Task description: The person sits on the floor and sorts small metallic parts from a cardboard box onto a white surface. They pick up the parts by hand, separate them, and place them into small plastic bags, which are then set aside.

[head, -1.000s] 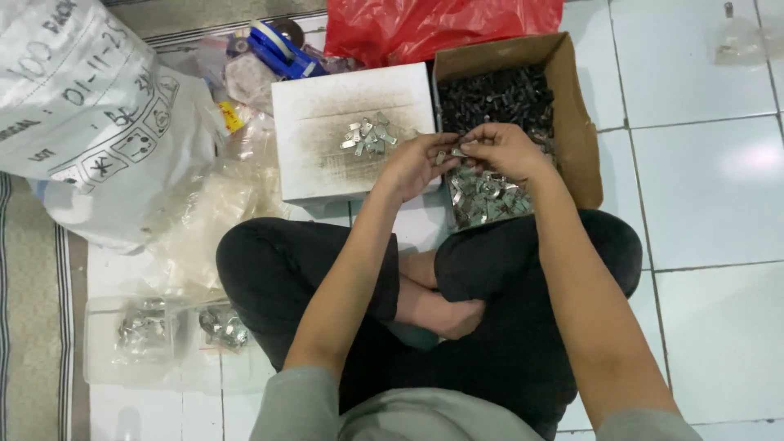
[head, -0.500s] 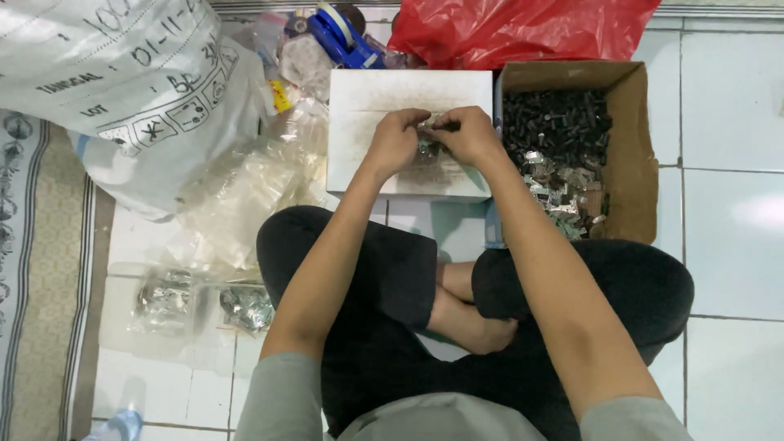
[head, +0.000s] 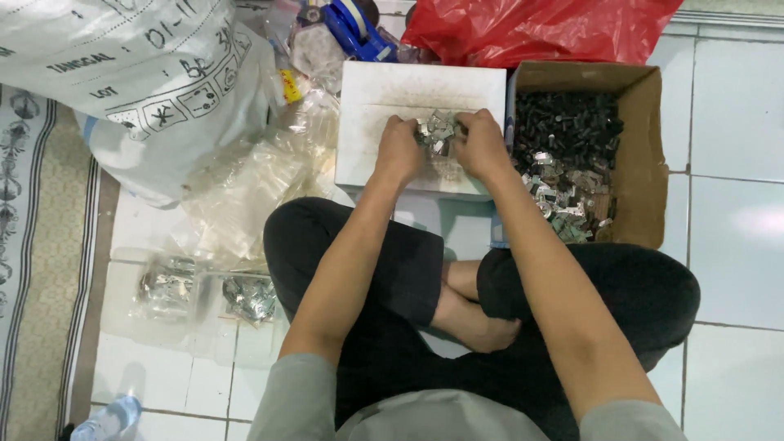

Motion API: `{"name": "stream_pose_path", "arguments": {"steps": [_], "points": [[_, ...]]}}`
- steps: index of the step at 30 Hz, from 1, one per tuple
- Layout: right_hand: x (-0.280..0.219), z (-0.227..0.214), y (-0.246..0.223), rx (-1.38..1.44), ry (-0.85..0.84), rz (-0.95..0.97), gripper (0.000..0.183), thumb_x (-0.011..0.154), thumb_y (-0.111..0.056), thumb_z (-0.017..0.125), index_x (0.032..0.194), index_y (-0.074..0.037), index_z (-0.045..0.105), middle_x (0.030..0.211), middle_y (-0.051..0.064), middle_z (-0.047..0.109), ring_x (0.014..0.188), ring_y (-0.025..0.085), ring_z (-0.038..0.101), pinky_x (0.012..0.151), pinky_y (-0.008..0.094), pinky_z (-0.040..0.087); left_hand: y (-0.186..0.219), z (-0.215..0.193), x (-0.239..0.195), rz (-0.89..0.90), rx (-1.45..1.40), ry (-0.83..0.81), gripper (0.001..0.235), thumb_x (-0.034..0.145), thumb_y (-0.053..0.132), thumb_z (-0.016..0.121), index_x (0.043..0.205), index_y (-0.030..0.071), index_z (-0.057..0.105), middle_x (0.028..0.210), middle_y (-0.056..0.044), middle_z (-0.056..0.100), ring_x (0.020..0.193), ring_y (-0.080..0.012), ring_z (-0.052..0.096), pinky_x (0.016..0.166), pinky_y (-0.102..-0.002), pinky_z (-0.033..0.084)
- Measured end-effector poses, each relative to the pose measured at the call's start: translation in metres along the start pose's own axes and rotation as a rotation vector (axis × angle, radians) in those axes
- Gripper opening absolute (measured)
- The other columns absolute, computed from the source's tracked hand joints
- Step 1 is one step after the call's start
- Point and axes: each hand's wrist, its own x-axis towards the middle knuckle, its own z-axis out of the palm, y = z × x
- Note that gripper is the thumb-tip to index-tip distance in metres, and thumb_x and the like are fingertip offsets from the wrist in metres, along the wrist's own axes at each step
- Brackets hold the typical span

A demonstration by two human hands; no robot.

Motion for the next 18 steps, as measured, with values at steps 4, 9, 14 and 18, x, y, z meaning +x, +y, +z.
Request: {"name": "stream_pose_path", "arguments": {"steps": [4,9,14,18], "points": [[-0.007,0.008,0.001,0.086,0.127,-0.109,0.032,0.092,0.001,0.064,0.123,0.005,0.071,0.108,0.027,0.066,0.102,0.045,0.07,0.084,0.048,0.061,-0.009,0.004,0.008,0.026,-0.052,0.039,0.045,0.087,-0.006,0.053,0.13,-0.01,0.065,0.114,-0.029,0.061,0.115,-0.045,0.065,0.101,-0.049,0.056],[-0.024,0.008,-0.009,0.037,0.176,-0.142,0.033,0.095,0.002,0.061,0.126,0.01,0.068,0.108,0.026,0.061,0.104,0.045,0.067,0.087,0.049,0.059,0.003,-0.001,-0.012,0.11,0.023,0.052,0.041,0.086,-0.009,0.056,0.126,-0.012,0.067,0.113,-0.032,0.063,0.113,-0.0494,0.065,0.1,-0.053,0.056],[-0.026,0.031,0.009,-0.002,0.328,-0.22,0.032,0.096,-0.003,0.062,0.126,0.006,0.067,0.105,0.023,0.058,0.1,0.045,0.063,0.085,0.05,0.054,-0.002,0.0,-0.004,0.116,-0.08,0.072,0.044,0.087,-0.007,0.056,0.13,-0.009,0.065,0.111,-0.03,0.064,0.112,-0.0459,0.066,0.099,-0.049,0.057],[-0.04,0.041,0.011,-0.019,0.506,-0.4,0.025,0.096,0.0,0.059,0.119,0.002,0.068,0.099,0.018,0.055,0.089,0.042,0.059,0.081,0.048,0.05,-0.025,0.008,0.014,0.162,0.001,0.024,0.042,0.084,-0.003,0.062,0.126,-0.006,0.069,0.107,-0.029,0.067,0.107,-0.0447,0.069,0.095,-0.049,0.059]]}}
